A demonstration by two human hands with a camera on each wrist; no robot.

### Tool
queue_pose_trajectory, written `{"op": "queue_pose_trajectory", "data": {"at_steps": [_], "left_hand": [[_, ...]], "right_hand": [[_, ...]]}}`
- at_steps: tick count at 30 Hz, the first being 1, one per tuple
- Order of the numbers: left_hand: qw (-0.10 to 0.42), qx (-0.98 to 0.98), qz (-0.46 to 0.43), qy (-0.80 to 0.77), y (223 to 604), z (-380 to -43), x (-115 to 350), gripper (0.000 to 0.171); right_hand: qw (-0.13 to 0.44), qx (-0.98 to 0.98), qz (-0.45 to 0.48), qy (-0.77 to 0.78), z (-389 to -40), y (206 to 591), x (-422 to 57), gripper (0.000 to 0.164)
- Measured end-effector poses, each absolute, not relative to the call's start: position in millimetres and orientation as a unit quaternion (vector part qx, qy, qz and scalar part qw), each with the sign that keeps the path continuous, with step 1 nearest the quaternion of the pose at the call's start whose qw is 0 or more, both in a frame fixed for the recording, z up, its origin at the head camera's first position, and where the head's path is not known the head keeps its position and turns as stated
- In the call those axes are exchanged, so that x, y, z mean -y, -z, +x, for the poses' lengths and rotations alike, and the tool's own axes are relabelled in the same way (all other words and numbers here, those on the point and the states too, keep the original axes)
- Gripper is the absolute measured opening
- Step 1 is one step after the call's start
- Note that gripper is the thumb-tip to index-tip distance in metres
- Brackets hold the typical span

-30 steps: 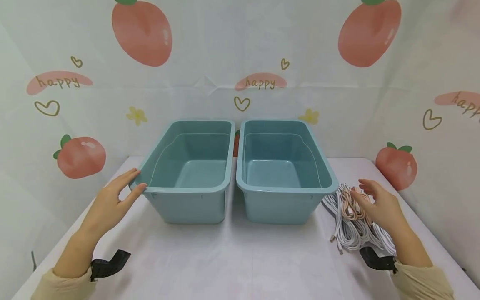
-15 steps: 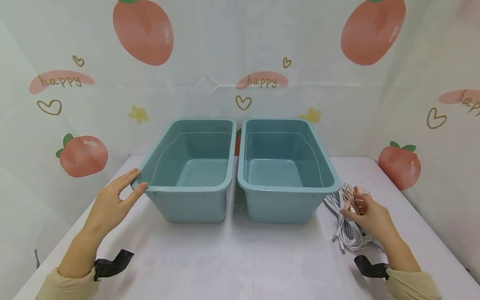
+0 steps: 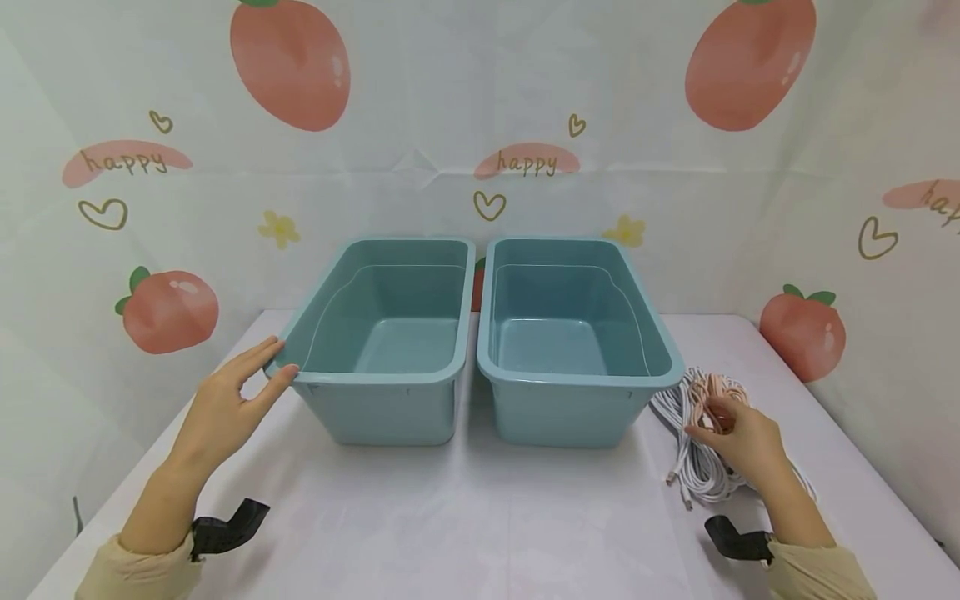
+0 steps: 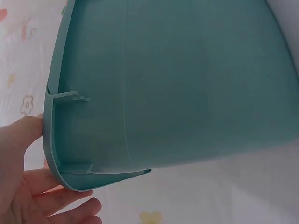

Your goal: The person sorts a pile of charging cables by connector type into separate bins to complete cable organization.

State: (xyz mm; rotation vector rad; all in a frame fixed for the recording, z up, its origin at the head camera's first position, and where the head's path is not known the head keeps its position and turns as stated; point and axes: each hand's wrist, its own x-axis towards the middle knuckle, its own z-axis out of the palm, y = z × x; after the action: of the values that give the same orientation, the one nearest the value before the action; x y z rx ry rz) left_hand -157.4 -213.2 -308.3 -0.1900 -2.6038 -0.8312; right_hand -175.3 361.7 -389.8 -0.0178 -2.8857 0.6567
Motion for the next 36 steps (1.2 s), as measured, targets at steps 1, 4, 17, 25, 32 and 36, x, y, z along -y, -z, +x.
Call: {"op": "queue_pose_trajectory", "data": {"at_steps": [1, 4, 17, 25, 32, 36], "left_hand": [[0.199, 0.931, -0.068, 0.298, 308.0, -157.5, 213.2, 0.057], [0.194, 0.932, -0.069, 0.3, 306.7, -157.2, 213.0, 0.058], [0.199, 0.929, -0.068, 0.305, 306.8, -157.8, 212.5, 0.057], [0.203, 0.927, -0.066, 0.309, 308.0, -158.0, 213.0, 0.056], [0.21, 0.926, -0.066, 0.308, 309.1, -158.5, 212.9, 0.055], [0.209, 0.925, -0.066, 0.31, 309.4, -158.2, 213.4, 0.055]], "right_hand": [[0.097, 0.97, -0.006, -0.222, -174.9, 390.4, -361.8, 0.061], [0.108, 0.968, -0.006, -0.224, -173.8, 391.6, -362.2, 0.06], [0.126, 0.963, -0.019, -0.237, -169.5, 380.9, -361.7, 0.062], [0.154, 0.956, -0.018, -0.248, -170.4, 367.9, -361.4, 0.062], [0.182, 0.945, -0.009, -0.271, -170.6, 353.4, -361.7, 0.059], [0.189, 0.94, -0.009, -0.285, -171.6, 344.4, -363.0, 0.058]]}}
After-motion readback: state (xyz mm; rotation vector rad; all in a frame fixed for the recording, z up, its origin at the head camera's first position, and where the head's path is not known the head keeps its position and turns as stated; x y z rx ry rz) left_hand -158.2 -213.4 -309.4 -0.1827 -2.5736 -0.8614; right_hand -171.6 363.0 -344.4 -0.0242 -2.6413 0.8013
